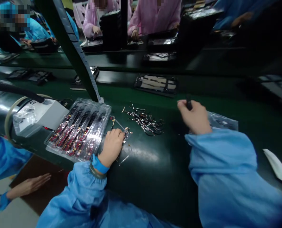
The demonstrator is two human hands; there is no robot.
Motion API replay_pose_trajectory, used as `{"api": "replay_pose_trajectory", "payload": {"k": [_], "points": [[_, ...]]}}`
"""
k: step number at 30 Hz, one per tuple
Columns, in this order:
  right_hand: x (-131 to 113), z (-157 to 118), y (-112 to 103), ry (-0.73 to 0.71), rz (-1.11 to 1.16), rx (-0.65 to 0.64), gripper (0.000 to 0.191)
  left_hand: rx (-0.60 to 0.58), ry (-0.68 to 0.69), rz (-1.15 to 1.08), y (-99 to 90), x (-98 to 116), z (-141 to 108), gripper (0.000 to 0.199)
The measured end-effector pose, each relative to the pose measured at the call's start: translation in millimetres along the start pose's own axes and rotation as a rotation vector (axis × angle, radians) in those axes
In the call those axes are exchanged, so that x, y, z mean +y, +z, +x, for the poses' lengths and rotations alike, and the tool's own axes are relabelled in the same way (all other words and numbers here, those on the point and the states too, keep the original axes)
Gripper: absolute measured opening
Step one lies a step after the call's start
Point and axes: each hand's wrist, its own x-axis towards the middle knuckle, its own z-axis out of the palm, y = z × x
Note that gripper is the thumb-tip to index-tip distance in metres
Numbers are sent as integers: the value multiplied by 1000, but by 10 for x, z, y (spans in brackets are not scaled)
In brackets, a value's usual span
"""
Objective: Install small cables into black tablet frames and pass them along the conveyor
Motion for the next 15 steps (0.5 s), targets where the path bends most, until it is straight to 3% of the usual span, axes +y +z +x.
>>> {"api": "replay_pose_trajectory", "payload": {"k": [2,5,7,11,15], "points": [[-132,-334,-26,-24,25,-34,34,27,-4,0,-4,0,3,16],[-364,-752,15,-272,157,-124,20,70,-32,2,-35,8,5,18],[-483,-928,79,-364,170,-178,19,86,-51,9,-46,19,6,17],[-601,-1073,229,-394,130,-257,20,96,-75,18,-10,26,11,11],[-650,-1127,316,-413,130,-248,22,135,-78,-19,37,-5,16,12]]}}
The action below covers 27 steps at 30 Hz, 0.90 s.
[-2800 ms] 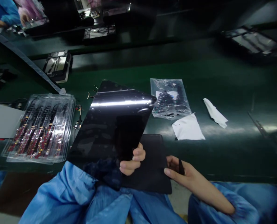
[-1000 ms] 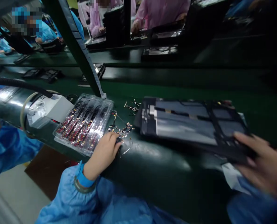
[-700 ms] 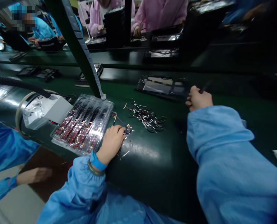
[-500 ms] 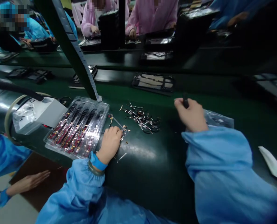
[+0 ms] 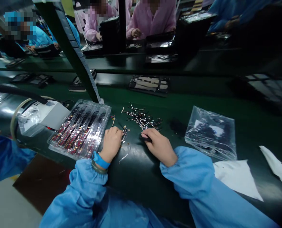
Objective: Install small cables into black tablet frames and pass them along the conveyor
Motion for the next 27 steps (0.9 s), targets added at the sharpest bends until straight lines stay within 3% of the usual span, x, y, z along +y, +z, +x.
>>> {"api": "replay_pose_trajectory", "payload": {"k": [6,11,17,20,24,27], "points": [[-107,45,67,-103,-78,106,29,190,-15,-141,-33,-21,8,15],[-177,268,235,-197,-95,184,30,300,18,-270,-50,-6,15,20],[-158,482,409,-363,-131,268,26,281,25,-382,25,-43,4,17],[-89,509,385,-385,-147,292,28,243,16,-409,71,-70,-28,26],[23,568,326,-439,-127,342,30,202,43,-440,90,-94,-61,14],[66,654,317,-432,-76,374,30,214,37,-479,70,-109,-66,18]]}}
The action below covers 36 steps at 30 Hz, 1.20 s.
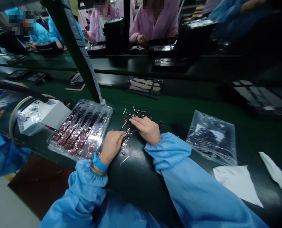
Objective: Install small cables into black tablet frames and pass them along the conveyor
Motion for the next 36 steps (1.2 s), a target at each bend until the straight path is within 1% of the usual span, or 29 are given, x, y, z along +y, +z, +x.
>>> {"api": "replay_pose_trajectory", "payload": {"k": [5,8,11,16,19,21,24,27,32,34,35,36], "points": [[56,82,48,144,29,92,28,74,-90,-58,-51,-1,-2,25],[68,66,39,175,39,102,27,108,-159,-110,-64,15,-12,24],[40,17,28,110,45,43,26,181,-265,-176,-68,50,-11,25],[-55,-36,51,-64,71,-112,34,294,-409,-303,-67,92,25,29],[-96,-37,75,-81,87,-133,36,345,-451,-331,-65,100,43,31],[-119,-30,90,-47,97,-111,35,345,-456,-324,-64,113,46,30],[-155,-10,93,-6,134,-84,33,312,-440,-280,-68,135,38,25],[-180,5,41,49,181,-43,30,301,-427,-211,-84,129,18,22],[-170,-39,-83,281,248,120,20,279,-380,-74,-106,84,-25,19],[-155,-70,-94,388,273,180,20,261,-351,-16,-100,87,-26,13],[-149,-84,-90,432,286,201,21,253,-334,9,-94,93,-21,6],[-145,-93,-82,466,299,214,21,241,-314,25,-86,101,-11,5]]}}
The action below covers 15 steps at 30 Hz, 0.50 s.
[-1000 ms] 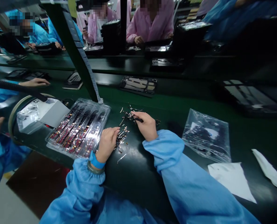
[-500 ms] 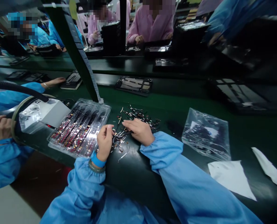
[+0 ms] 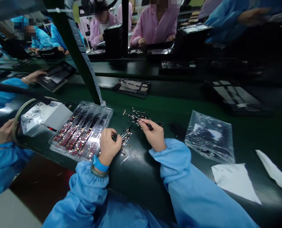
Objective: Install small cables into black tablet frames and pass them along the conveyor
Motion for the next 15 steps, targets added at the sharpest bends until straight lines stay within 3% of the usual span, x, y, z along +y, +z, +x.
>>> {"api": "replay_pose_trajectory", "payload": {"k": [3,7,13,15], "points": [[8,-10,16,48,42,-4,20,-97,121,75,50,28,32,33],[-30,-6,-1,67,82,-25,20,-215,221,190,144,6,95,10],[-111,-31,-146,0,119,-174,14,-135,133,136,218,-126,130,19],[-139,-44,-214,7,114,-167,15,-115,114,110,213,-144,123,23]]}}
